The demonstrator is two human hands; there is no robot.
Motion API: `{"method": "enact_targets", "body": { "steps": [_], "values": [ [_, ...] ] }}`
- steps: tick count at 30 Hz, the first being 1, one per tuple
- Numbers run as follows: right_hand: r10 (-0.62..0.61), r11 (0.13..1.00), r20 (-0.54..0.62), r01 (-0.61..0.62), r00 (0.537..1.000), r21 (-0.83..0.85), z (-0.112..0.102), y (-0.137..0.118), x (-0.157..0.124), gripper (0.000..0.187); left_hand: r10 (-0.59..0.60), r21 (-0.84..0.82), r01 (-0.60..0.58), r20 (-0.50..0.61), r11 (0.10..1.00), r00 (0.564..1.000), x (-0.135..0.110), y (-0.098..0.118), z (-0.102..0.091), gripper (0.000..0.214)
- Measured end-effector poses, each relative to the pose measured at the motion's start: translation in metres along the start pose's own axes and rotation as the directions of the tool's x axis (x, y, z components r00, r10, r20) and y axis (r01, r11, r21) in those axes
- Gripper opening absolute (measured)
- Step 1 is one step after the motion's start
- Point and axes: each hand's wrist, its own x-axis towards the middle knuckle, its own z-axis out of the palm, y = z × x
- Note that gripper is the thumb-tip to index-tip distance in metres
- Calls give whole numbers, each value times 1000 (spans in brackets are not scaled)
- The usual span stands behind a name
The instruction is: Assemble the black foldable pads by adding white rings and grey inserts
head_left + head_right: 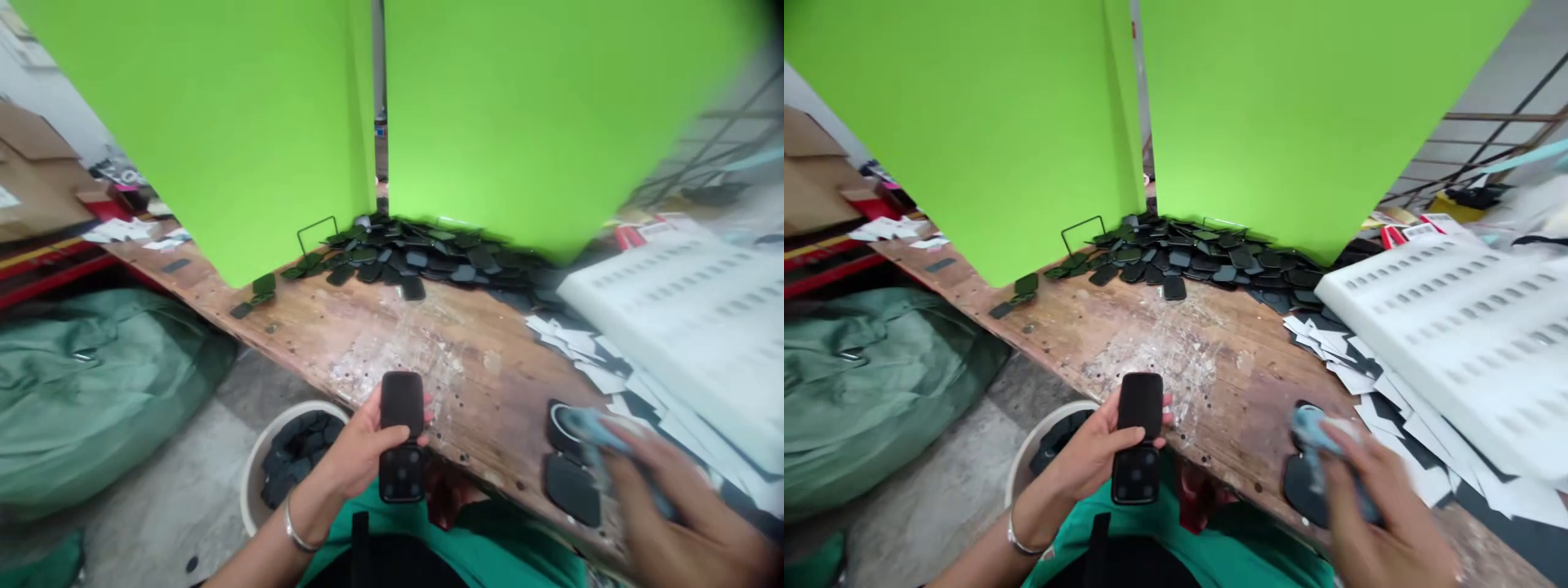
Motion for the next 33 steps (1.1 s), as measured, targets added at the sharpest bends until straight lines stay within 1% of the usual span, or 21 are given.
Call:
{"method": "enact_targets", "body": {
  "steps": [2, 3, 4, 6, 8, 9, 11, 14, 17, 19, 21, 22, 23, 24, 25, 26, 27, 29, 30, 31, 33],
  "values": [
    [-184, 970, 86, 167, 979, 179, 35, -43, 1, 29, 28, 24, -28, 8, 999, 1000, 1, -8, 8, 55],
    [-283, 934, 144, 238, 948, 264, 54, -61, 1, 34, 55, 55, -55, 11, 997, 998, 1, -12, 10, 52],
    [-381, 896, 182, 314, 907, 314, 73, -75, 0, 37, 85, 100, -86, 16, 991, 996, 1, -15, 11, 48],
    [-513, 849, 270, 437, 814, 296, 105, -92, -2, 35, 150, 205, -154, 31, 967, 988, 1, -18, 9, 38],
    [-555, 832, 333, 497, 762, 247, 128, -98, -3, 33, 198, 292, -201, 39, 935, 979, 1, -18, 4, 30],
    [-554, 833, 344, 503, 758, 232, 136, -99, -4, 33, 215, 326, -214, 36, 921, 976, 1, -17, 2, 29],
    [-536, 844, 332, 484, 777, 231, 147, -98, -4, 31, 230, 375, -224, 29, 899, 973, 1, -14, -2, 28],
    [-456, 887, 303, 399, 837, 232, 159, -95, 0, 28, 202, 376, -216, 76, 901, 976, 1, -12, -5, 32],
    [-292, 946, 360, 213, 886, 243, 169, -84, 16, 30, 143, 284, -177, 138, 942, 980, -1, -15, -8, 47],
    [-136, 958, 460, -2, 877, 288, 173, -71, 30, 30, 58, 187, -89, 162, 978, 985, -3, -17, -10, 54],
    [51, 912, 542, -261, 839, 317, 173, -61, 40, 37, -11, 79, -2, 172, 997, 985, -3, -16, -13, 57],
    [134, 879, 547, -354, 826, 319, 171, -59, 42, 43, -29, 35, 24, 171, 999, 985, -3, -16, -15, 56],
    [193, 860, 529, -401, 827, 314, 168, -60, 41, 47, -38, 5, 37, 163, 999, 986, -2, -15, -16, 55],
    [202, 868, 494, -388, 846, 309, 165, -63, 37, 48, -38, -1, 39, 149, 999, 988, 0, -15, -18, 54],
    [141, 901, 457, -305, 878, 309, 162, -69, 31, 47, -21, 25, 18, 123, 1000, 992, 1, -16, -20, 51],
    [16, 936, 433, -165, 901, 309, 159, -77, 24, 44, 9, 74, -16, 91, 997, 996, 2, -17, -22, 47],
    [-147, 951, 426, 9, 893, 310, 158, -85, 17, 40, 49, 138, -57, 59, 989, 997, 3, -19, -24, 43],
    [-423, 901, 430, 318, 798, 296, 159, -97, 6, 33, 121, 260, -121, 17, 958, 992, 3, -24, -27, 36],
    [-481, 876, 431, 398, 763, 273, 162, -100, 5, 30, 131, 297, -130, 16, 946, 991, 3, -26, -29, 33],
    [-485, 875, 437, 416, 758, 248, 166, -101, 5, 29, 113, 321, -118, 34, 940, 993, 2, -26, -30, 30],
    [-417, 908, 454, 339, 787, 247, 174, -95, 12, 31, 53, 364, -85, 97, 928, 994, 1, -26, -32, 24]
  ]
}}
